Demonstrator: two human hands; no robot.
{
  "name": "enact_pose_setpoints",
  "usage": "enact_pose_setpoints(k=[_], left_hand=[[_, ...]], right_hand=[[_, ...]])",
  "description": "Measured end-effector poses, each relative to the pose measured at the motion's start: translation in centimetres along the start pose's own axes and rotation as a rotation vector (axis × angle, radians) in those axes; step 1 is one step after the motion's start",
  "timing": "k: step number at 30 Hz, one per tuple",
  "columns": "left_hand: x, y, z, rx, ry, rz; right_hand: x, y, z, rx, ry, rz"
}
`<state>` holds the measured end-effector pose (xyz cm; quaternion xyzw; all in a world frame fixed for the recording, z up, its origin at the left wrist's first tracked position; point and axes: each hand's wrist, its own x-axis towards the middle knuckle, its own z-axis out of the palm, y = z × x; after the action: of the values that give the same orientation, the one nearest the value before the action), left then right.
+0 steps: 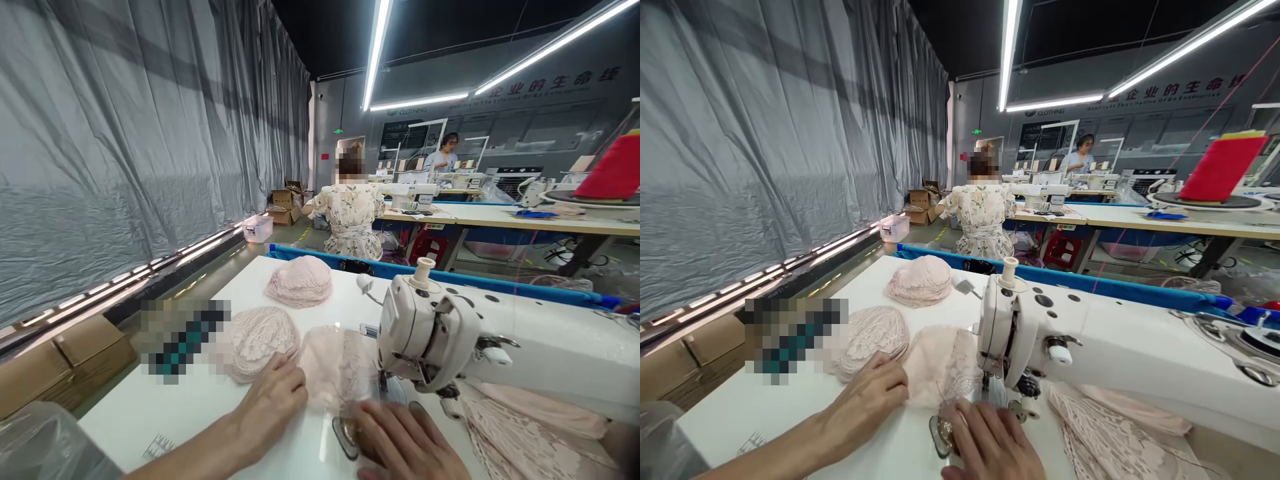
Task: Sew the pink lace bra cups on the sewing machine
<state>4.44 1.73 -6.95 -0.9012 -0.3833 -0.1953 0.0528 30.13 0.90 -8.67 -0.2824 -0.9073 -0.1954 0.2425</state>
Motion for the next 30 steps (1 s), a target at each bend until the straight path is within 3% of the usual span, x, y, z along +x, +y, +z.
enact_pose_setpoints(k=[2, 4, 9, 13, 17, 20, 25, 30], left_hand=[[-1.0, 1.3, -0.3, -0.050, 0.000, 0.024], [-1.9, 3.1, -1.4, -0.209, -0.061, -0.007], [-5.4, 6.8, -5.0, -0.816, -0.345, -0.491], [-8.2, 9.0, -4.9, -1.264, -0.413, -0.665], [-10.0, 11.0, -3.9, -1.724, -0.391, -0.817], [-10.9, 12.0, -3.4, -1.919, -0.423, -0.881], [-11.8, 12.8, -3.0, -1.903, -0.584, -0.922], [-11.6, 13.4, -2.8, -1.785, -0.723, -0.868]], right_hand=[[2.1, -1.6, -0.1, 0.254, 0.042, 0.103], [3.3, -3.1, -0.7, 0.600, -0.238, 0.275], [3.1, -4.7, -5.0, 1.003, -0.637, 0.490], [1.9, -5.6, -8.4, 1.433, -0.879, 0.628], [-0.8, -7.2, -9.9, 1.679, -0.934, 0.772], [-3.3, -8.9, -10.1, 1.741, -0.932, 0.844], [-6.0, -11.7, -10.2, 1.798, -0.924, 0.857], [-8.0, -14.0, -10.3, 1.629, -0.859, 0.886]])
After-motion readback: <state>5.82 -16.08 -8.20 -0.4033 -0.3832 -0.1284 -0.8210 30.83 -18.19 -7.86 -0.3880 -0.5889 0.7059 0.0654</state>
